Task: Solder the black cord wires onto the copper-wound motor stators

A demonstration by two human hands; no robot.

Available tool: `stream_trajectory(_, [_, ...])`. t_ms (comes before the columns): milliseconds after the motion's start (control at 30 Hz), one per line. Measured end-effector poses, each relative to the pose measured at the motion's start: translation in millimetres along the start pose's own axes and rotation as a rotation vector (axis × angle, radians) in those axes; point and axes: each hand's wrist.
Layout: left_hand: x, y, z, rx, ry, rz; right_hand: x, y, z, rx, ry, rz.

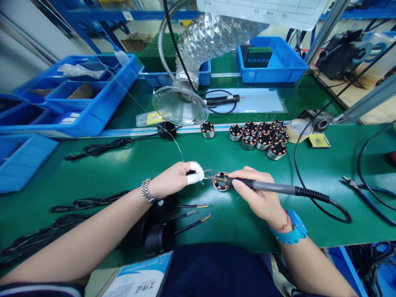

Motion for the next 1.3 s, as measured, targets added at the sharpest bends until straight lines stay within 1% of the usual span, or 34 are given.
stream_trajectory(433, [2.2,0.4,-0.8,0.007,0.013,-0.005,2.1,-3.4,1.0,-0.040,0.001,-0.008])
stream_trajectory(800, [-0.1,-1.0,-1.3,0.002,0.016,0.000,0.4,1.1,2.2,0.017,0.012,-0.018])
stream_trajectory(900, [-0.3,-1.2,-1.2,0.006,0.002,-0.001,2.0,0.8,3.3,0.059,0.030,0.036])
stream_trajectory(1033, [-0.2,-1.3,-0.9,0.012,0.003,0.003,0.5,-0.5,3.9,0.142,0.054,0.223])
stream_trajectory(1133, [0.0,-1.3,-1.0,0.016,0.004,0.000,-1.4,-2.3,4.3,0.179,0.076,0.328])
stream_trajectory(1300, [0.6,-1.1,-1.0,0.017,0.009,-0.003,-0.7,-5.3,6.5,0.205,0.113,0.325])
Point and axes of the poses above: each hand's wrist, its own z-axis away from the middle knuckle, its own y-axis out of the back of the hand, x = y × z
